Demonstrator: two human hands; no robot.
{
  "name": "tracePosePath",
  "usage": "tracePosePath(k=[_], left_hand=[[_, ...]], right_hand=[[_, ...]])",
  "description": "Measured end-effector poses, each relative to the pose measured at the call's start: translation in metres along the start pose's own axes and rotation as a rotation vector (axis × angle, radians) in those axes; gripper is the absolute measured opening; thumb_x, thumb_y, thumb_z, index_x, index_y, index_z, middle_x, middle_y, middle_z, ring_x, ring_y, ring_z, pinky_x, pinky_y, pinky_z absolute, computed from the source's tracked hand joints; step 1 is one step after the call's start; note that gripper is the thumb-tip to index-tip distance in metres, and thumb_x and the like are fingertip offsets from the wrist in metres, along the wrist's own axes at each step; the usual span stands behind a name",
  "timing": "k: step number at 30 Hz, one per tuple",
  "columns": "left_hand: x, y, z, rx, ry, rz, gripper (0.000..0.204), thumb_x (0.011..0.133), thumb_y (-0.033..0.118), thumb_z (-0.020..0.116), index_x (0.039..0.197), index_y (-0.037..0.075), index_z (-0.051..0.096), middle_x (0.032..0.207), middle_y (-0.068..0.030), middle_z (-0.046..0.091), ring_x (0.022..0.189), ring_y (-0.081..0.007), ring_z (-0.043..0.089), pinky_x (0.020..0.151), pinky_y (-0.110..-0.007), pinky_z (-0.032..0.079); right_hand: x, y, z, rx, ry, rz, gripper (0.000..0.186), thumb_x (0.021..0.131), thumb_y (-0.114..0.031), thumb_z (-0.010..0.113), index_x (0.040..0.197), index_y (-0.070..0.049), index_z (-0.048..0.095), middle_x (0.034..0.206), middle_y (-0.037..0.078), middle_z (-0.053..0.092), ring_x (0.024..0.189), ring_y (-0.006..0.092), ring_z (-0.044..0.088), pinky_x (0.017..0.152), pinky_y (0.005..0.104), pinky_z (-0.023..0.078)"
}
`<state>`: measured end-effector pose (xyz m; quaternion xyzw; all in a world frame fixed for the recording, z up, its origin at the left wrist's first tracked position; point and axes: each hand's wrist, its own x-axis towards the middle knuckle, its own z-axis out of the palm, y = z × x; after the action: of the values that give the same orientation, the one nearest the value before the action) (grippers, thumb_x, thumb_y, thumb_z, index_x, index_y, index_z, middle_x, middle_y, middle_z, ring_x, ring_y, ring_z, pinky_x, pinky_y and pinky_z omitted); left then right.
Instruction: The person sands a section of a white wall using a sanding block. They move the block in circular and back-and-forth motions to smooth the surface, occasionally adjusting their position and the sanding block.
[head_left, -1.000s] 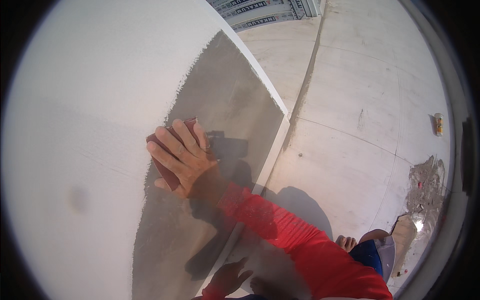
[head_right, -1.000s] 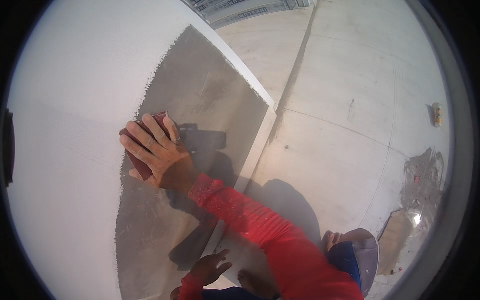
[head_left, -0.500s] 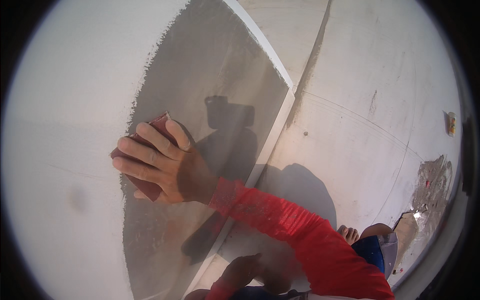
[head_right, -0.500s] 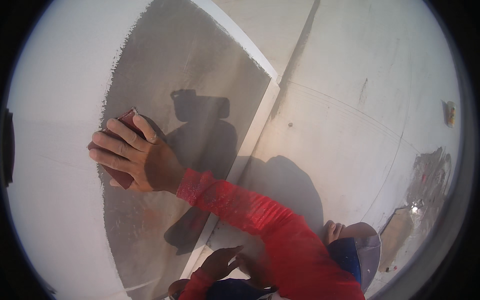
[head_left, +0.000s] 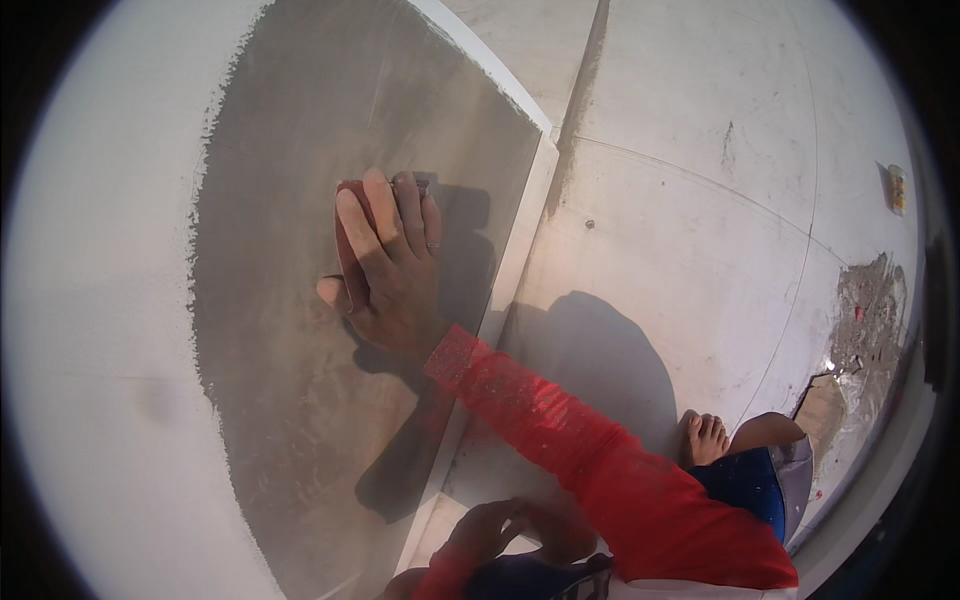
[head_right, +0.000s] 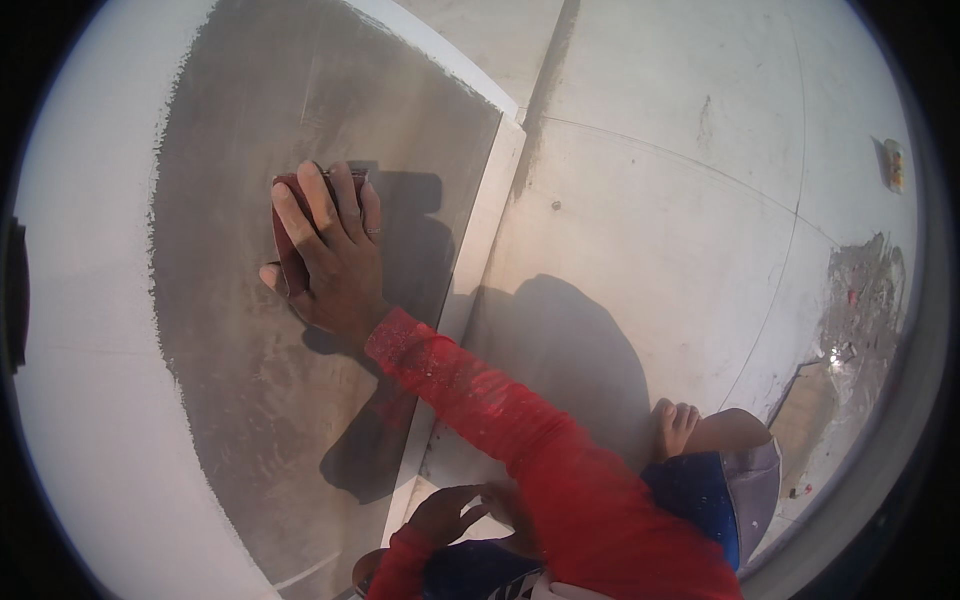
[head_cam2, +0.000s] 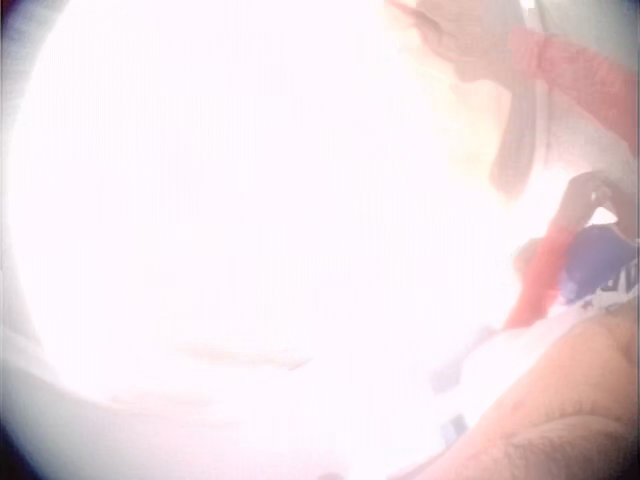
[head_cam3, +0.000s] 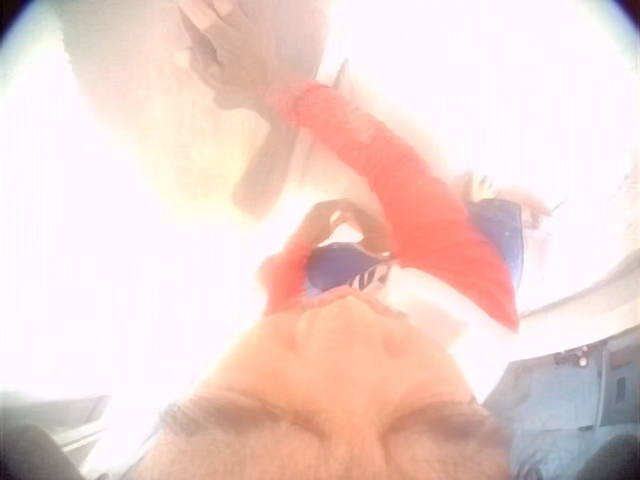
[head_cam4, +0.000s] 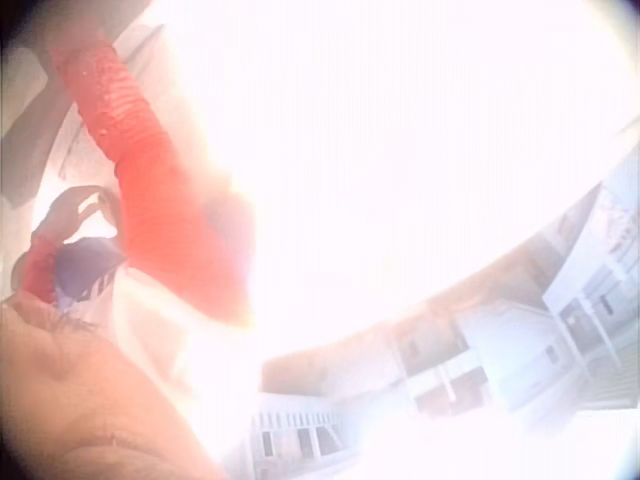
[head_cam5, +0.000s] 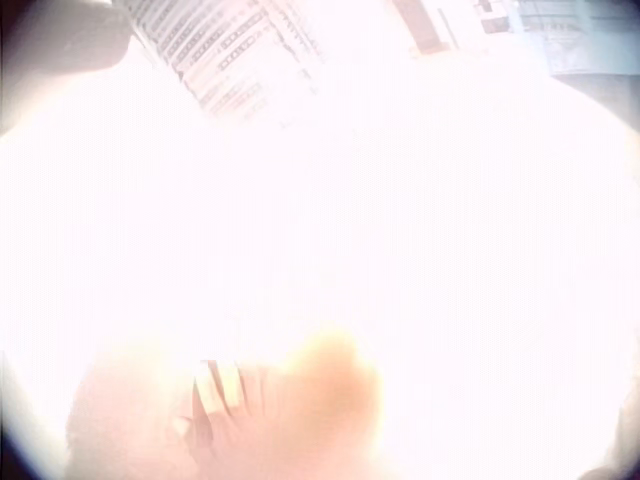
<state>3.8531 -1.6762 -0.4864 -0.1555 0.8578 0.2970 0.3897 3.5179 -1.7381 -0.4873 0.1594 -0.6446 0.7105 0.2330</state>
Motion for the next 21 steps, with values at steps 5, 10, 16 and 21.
tracePosePath(k=[5, 10, 16, 21], left_hand=[[0.012, 0.016, -0.001, 0.058, 0.185, 0.048, 0.053, 0.099, 0.038, 0.069, 0.138, 0.004, 0.061, 0.128, -0.0177, 0.069, 0.113, -0.0339, 0.067, 0.1, -0.043, 0.052], [0.027, -0.032, 0.004, 0.312, -0.13, -0.333, 0.05, 0.098, 0.034, 0.067, 0.134, 0.0, 0.063, 0.12, -0.0211, 0.072, 0.11, -0.038, 0.068, 0.096, -0.046, 0.053], [0.006, -0.004, 0.011, 0.049, 0.166, -0.085, 0.058, 0.099, 0.039, 0.067, 0.144, 0.005, 0.055, 0.134, -0.0195, 0.066, 0.116, -0.0363, 0.066, 0.099, -0.044, 0.051], [0.004, 0.029, 0.006, 0.003, 0.102, -0.129, 0.054, 0.096, 0.037, 0.071, 0.138, 0.006, 0.061, 0.133, -0.0187, 0.067, 0.117, -0.0341, 0.067, 0.099, -0.043, 0.054]], right_hand=[[0.143, 0.153, -0.077, -0.037, 0.135, 0.162, 0.074, 0.106, -0.05, 0.048, 0.164, -0.01, 0.027, 0.169, 0.019, 0.025, 0.155, 0.0441, 0.018, 0.125, 0.0558, 0.01], [-0.13, -0.031, -0.007, 0.019, -0.039, -0.003, 0.071, 0.1, -0.061, 0.053, 0.157, -0.02, 0.043, 0.168, 0.014, 0.03, 0.156, 0.0441, 0.02, 0.125, 0.0612, 0.009], [0.025, 0.085, -0.03, -0.039, 0.026, 0.278, 0.076, 0.107, -0.057, 0.039, 0.165, -0.01, 0.023, 0.17, 0.024, 0.02, 0.156, 0.0489, 0.015, 0.125, 0.0555, 0.012], [0.07, 0.155, -0.071, 0.047, 0.114, 0.38, 0.078, 0.108, -0.056, 0.041, 0.165, -0.007, 0.021, 0.171, 0.023, 0.017, 0.158, 0.045, 0.006, 0.127, 0.0467, 0.011]])
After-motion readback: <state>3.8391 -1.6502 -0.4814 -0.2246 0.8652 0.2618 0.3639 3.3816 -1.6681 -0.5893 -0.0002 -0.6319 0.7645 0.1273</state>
